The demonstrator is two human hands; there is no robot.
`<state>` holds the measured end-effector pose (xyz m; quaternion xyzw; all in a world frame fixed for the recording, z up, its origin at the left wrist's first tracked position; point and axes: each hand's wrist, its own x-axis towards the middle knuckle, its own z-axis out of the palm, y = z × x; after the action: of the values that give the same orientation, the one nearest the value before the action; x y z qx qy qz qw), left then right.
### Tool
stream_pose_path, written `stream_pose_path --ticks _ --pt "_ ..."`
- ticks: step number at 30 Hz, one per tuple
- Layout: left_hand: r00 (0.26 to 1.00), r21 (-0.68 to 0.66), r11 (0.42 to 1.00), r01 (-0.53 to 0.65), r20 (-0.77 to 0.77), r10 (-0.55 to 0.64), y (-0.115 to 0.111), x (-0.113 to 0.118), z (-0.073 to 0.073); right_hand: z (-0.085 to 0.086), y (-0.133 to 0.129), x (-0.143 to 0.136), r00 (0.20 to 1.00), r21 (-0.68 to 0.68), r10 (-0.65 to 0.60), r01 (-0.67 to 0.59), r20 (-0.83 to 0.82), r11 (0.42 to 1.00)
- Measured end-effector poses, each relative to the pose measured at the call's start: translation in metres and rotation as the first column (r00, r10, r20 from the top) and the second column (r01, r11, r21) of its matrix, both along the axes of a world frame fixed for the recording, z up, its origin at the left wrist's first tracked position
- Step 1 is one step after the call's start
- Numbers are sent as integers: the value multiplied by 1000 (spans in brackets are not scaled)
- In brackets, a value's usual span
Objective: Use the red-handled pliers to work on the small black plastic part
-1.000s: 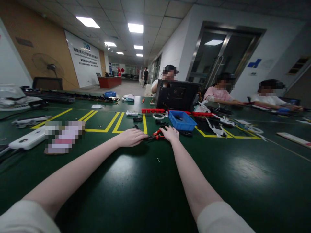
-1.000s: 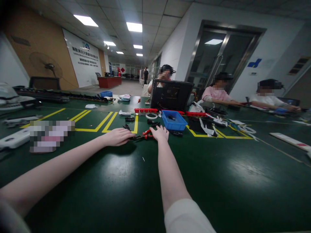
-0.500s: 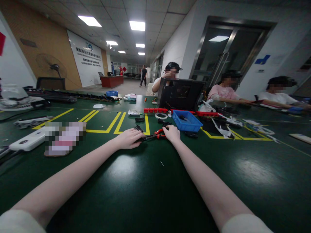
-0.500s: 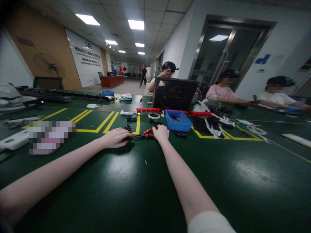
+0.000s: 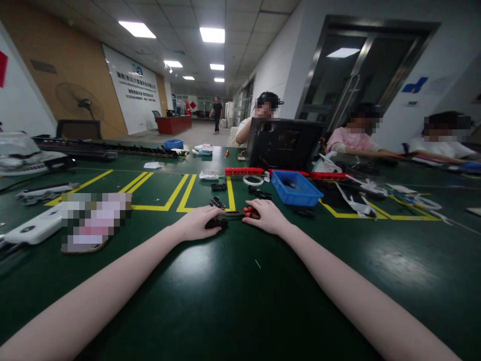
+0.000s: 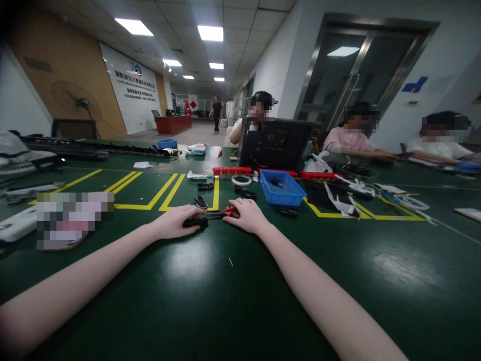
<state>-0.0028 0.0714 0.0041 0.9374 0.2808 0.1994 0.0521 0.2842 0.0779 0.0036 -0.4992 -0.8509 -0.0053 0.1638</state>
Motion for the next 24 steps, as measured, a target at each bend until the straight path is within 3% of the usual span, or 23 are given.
stream_pose_path --ticks 6,12,17,24 --pt "1000 -11 1000 13 -12 -14 1 1 1 -2 -1 -2 990 102 -119 110 79 989" --pt "997 -12 998 -65 45 65 5 0 -5 1 -8 -5 984 242 -170 152 54 958" --pt "997 1 998 -66 43 65 6 -1 -9 0 -10 -5 994 372 -79 47 71 927" --pt "997 23 998 -62 38 62 4 -1 -8 -1 -10 -5 997 420 -5 -30 83 907"
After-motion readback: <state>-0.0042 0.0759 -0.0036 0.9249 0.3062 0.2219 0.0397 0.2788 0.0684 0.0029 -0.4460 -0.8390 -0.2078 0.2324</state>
